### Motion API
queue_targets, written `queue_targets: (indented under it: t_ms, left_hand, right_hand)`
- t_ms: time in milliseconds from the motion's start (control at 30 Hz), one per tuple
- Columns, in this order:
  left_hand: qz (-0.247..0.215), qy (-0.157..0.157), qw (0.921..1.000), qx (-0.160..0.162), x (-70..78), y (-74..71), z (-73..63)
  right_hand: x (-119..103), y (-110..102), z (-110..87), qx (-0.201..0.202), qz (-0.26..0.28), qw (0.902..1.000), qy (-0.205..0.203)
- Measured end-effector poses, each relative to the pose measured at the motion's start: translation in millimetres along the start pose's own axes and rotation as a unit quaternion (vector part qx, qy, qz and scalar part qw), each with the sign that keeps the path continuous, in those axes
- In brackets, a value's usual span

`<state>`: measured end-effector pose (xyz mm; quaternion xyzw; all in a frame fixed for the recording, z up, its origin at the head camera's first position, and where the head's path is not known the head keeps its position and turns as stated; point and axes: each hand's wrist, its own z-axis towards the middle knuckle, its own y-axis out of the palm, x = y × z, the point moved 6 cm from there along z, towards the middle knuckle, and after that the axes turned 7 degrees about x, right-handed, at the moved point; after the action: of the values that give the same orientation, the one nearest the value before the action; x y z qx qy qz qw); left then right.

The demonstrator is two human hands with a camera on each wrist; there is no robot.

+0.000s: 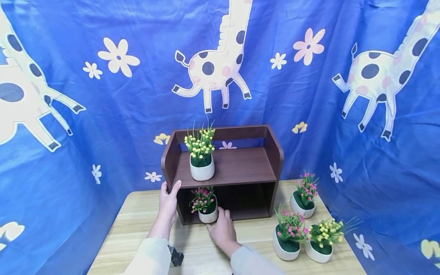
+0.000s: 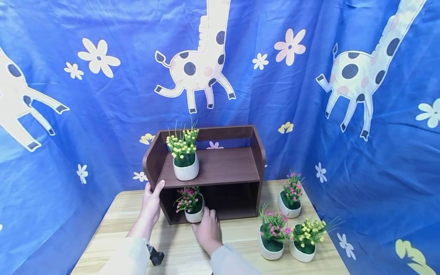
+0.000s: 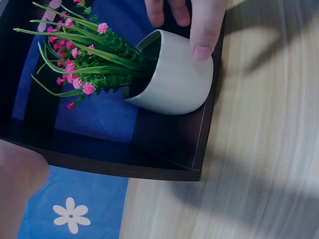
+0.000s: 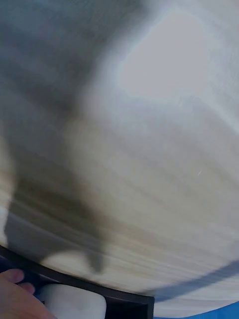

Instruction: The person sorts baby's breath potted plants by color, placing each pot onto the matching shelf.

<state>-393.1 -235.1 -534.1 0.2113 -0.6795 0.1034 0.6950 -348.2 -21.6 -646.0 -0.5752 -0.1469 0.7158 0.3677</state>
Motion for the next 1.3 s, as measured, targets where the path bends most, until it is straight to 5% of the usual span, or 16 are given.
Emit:
queue_targets:
  t_ms: [267,900,1300]
  left_hand:
    - [-0.002,-0.003,1.0,-0.002,1.2,-1.1,1.0]
    - [-0.007,-0.003,0.9999,-0.008,-0.1,0.1,-0.6]
    - [-0.016,0.006,0.9999,-0.004,-0.3,0.8,1.3]
  right_hand:
    - [8.4,-11.6,-17.9,0.014,0.021,0.9993,0.028]
    - [69.3,-42.2,-72.0,0.004,0.089,0.9937,0.068]
    - [79.8,-77.2,-98.4,0.06,0.088,0.9927,0.057]
